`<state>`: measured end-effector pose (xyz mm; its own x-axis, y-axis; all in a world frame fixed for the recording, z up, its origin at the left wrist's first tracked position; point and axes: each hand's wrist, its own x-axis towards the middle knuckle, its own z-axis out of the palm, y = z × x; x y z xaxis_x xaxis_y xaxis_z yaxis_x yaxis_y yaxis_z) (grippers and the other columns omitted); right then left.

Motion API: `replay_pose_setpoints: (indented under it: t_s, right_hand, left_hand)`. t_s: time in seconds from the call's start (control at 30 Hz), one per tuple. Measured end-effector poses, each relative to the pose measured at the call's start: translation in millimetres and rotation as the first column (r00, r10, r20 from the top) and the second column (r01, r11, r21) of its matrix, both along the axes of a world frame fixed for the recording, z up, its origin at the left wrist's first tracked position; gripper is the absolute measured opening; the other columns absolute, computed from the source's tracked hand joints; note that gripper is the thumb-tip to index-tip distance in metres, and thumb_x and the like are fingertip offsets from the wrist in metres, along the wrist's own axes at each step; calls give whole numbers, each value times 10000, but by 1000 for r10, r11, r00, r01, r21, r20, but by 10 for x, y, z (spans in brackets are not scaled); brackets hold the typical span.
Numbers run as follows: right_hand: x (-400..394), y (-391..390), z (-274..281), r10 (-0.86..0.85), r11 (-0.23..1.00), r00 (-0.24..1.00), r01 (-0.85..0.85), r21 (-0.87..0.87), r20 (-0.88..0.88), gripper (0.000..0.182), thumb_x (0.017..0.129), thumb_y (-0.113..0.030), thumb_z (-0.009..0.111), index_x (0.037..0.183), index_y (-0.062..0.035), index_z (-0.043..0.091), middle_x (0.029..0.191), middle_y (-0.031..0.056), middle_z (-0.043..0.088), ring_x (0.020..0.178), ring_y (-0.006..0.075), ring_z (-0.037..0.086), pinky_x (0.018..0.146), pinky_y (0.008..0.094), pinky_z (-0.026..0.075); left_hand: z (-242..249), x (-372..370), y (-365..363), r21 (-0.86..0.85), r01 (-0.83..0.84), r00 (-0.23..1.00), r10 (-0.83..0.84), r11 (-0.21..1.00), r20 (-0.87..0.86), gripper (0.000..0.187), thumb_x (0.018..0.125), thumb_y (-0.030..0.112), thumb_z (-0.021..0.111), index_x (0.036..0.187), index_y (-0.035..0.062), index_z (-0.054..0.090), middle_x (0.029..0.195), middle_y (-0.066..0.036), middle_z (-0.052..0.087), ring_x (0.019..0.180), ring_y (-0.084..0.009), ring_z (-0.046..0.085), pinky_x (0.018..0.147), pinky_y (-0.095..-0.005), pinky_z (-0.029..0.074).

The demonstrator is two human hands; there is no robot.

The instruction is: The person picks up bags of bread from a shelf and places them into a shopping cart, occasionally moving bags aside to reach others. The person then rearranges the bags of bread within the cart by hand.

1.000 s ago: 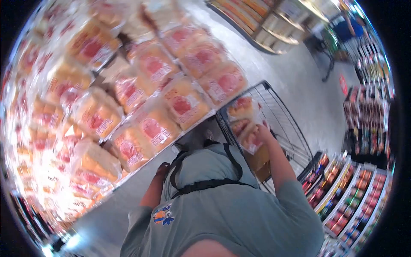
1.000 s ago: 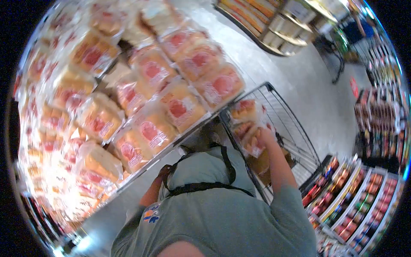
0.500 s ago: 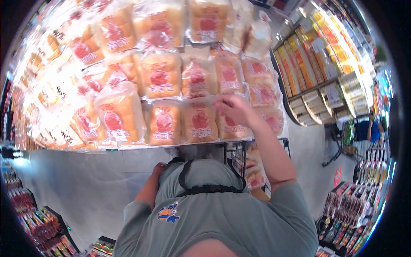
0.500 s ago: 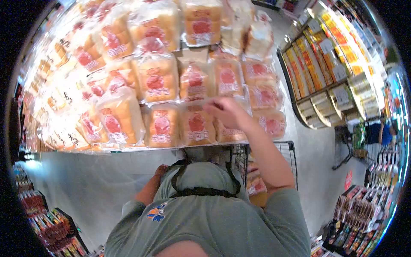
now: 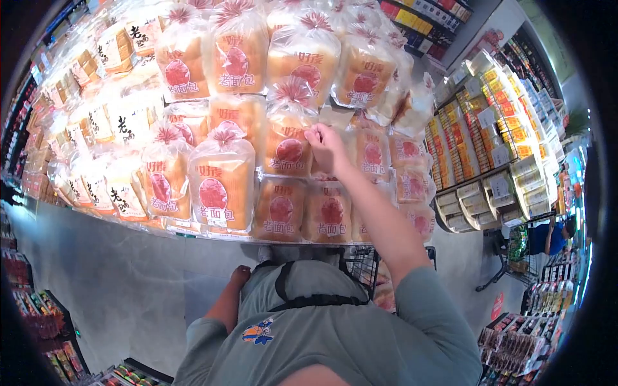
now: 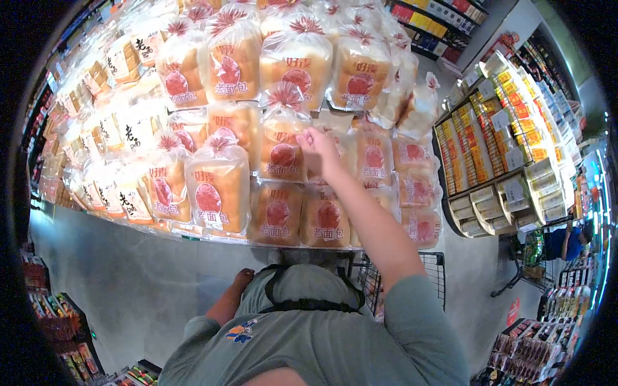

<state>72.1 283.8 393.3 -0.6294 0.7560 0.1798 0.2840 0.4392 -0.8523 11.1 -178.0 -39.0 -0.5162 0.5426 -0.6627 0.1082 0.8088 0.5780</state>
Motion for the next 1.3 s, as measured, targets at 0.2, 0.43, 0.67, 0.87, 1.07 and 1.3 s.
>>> replay_pose_setpoints:
  t_s: [0.2, 0.43, 0.67, 0.87, 1.07, 1.3]
  right_hand:
    - [582, -419, 214, 28, 974, 979, -71, -214, -200, 194, 940, -224, 595, 850, -60, 542, 709, -22, 512, 641, 77, 440, 572, 256, 377]
    - [2148, -908, 703, -272, 909, 869, 91, -406, -414, 107, 961, -162, 556, 894, -78, 544, 755, -41, 516, 674, 46, 474, 554, 221, 385]
    - [3835, -1510, 670, -636, 770, 625, 471, -431, -453, 125, 947, -112, 528, 825, -105, 504, 727, -66, 465, 694, 30, 419, 609, 183, 313]
    - [4916, -1907, 191, -855, 517, 435, 762, -391, -283, 154, 959, -162, 537, 825, -92, 506, 712, -43, 491, 636, 48, 463, 576, 209, 372]
    - [5476, -2075, -1007, -969, 208, 245, 854, -476, 16, 178, 961, -180, 534, 822, -70, 518, 697, -17, 510, 594, 76, 491, 558, 236, 413]
    - [5721, -2005, -2435, -980, 57, 183, 617, -785, 73, 126, 947, -174, 528, 887, -64, 545, 701, 22, 505, 579, 133, 519, 561, 296, 468]
  left_hand:
    - [98, -194, 155, -122, -14, 955, 50, 992, 294, 263, 825, 207, 575, 1065, 138, 656, 1007, -140, 685, 969, -278, 658, 880, -389, 509]
    - [23, -453, 561, 28, 870, 475, -822, 492, -313, 276, 733, 160, 619, 997, 107, 680, 989, -61, 681, 1117, -275, 573, 932, -383, 483]
    - [363, -264, 1251, 5, 999, -39, -868, -48, -495, 280, 715, 194, 626, 946, 49, 688, 1045, -128, 671, 1141, -274, 555, 950, -379, 456]
    - [222, -109, 1358, 65, 794, 604, -797, 604, 33, 330, 865, 264, 594, 1108, 50, 657, 1148, -177, 642, 1091, -315, 607, 949, -378, 466]
    - [297, -172, 1405, -34, 873, 487, -873, 486, 32, 332, 867, 278, 595, 1113, 65, 659, 1133, -154, 649, 1072, -294, 614, 950, -366, 460]
    - [570, -167, 1197, -95, 755, 655, -735, 649, 175, 348, 886, 313, 575, 1132, 80, 653, 1125, -126, 654, 1068, -285, 611, 951, -358, 456]
